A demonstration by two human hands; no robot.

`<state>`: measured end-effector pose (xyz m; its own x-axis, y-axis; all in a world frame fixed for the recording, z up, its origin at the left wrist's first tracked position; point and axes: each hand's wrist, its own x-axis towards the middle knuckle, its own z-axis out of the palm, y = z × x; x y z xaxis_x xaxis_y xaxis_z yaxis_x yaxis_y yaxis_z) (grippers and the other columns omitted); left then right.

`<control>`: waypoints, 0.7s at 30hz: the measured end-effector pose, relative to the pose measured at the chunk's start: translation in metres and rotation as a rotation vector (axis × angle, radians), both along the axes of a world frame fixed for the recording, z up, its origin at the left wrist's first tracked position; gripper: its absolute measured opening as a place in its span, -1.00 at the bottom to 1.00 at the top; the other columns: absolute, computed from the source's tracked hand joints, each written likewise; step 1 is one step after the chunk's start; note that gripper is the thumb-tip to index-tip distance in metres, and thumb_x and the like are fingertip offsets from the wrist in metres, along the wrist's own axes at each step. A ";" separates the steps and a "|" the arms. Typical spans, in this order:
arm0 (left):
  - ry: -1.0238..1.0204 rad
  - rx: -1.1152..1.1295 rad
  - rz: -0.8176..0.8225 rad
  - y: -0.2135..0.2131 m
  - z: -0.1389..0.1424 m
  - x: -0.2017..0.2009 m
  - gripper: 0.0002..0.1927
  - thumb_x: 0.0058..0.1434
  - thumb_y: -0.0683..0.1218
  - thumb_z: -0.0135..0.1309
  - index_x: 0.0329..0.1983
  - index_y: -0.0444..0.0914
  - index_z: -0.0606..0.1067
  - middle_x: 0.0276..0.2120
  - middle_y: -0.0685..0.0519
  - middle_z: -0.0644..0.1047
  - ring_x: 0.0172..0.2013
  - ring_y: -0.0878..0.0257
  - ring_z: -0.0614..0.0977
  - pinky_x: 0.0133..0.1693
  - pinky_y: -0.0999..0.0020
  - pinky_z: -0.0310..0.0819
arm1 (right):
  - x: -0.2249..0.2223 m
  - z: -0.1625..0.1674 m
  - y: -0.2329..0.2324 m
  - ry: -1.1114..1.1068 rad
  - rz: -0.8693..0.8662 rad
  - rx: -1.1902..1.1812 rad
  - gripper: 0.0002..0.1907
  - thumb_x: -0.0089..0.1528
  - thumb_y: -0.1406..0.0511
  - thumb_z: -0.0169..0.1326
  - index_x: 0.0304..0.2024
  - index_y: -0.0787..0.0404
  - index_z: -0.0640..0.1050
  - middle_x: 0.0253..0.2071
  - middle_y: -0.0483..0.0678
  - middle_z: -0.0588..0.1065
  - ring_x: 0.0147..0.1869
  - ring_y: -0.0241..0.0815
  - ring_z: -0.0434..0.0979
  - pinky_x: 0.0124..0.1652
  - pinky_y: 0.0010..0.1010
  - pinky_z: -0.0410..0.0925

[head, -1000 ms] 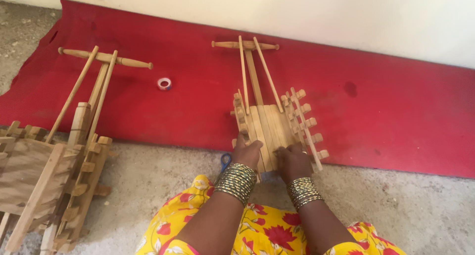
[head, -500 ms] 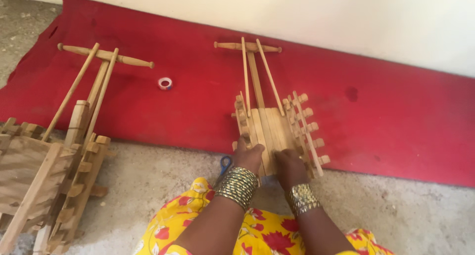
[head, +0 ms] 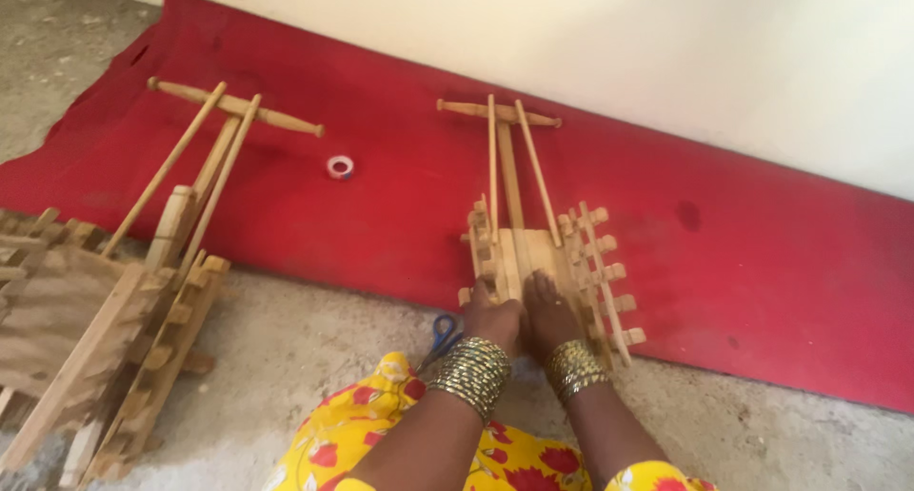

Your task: The person sits on the floor and assembles a small wooden toy cart from pre-cut wooden pieces, fitting slats and frame parts together by hand, rotating and repositioning the assembly to attach components on different sides.

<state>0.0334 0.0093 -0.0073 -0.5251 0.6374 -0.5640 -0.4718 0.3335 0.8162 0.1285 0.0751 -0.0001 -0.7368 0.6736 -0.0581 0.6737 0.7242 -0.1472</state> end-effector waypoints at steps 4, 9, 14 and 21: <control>0.044 -0.030 -0.056 -0.004 -0.006 -0.001 -0.13 -0.02 -0.22 0.03 0.47 -0.20 0.21 0.14 -0.24 0.50 0.01 0.03 0.66 0.02 0.26 0.58 | 0.015 -0.004 -0.012 -0.011 0.071 -0.031 -0.35 0.34 0.17 -0.12 0.40 0.39 0.16 0.48 0.28 0.09 0.58 0.19 0.01 0.40 -0.12 0.05; 0.109 0.062 -0.004 -0.002 -0.009 0.005 -0.19 0.00 -0.23 0.03 0.43 -0.25 0.23 0.08 -0.18 0.56 0.02 0.06 0.64 0.06 0.31 0.50 | 0.058 -0.009 -0.041 -0.065 0.185 -0.070 -0.34 0.35 0.13 -0.10 0.41 0.34 0.15 0.49 0.23 0.05 0.57 0.11 -0.02 0.38 -0.12 0.03; -0.116 0.076 0.071 0.000 -0.012 0.009 -0.21 -0.02 -0.25 -0.04 0.40 -0.20 0.27 0.01 -0.14 0.61 -0.04 0.06 0.68 -0.02 0.25 0.58 | 0.023 -0.018 0.006 -0.210 0.183 0.154 -0.36 0.36 0.12 -0.22 0.45 0.22 0.16 0.56 0.09 0.02 0.62 -0.06 -0.01 0.39 -0.21 0.08; 0.129 -0.051 -0.019 0.003 -0.021 0.006 -0.17 0.06 -0.21 0.09 0.46 -0.24 0.17 0.22 -0.20 0.43 0.21 0.02 0.52 0.23 0.31 0.35 | -0.059 0.010 0.050 -0.066 -0.034 -0.070 -0.35 0.43 0.03 -0.30 0.45 0.26 0.16 0.56 0.12 0.01 0.63 0.01 -0.06 0.47 -0.21 -0.03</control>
<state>0.0392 0.0126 -0.0279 -0.5835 0.6200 -0.5244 -0.3576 0.3836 0.8514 0.0698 0.1252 0.0099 -0.7068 0.6904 -0.1539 0.7074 0.6905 -0.1511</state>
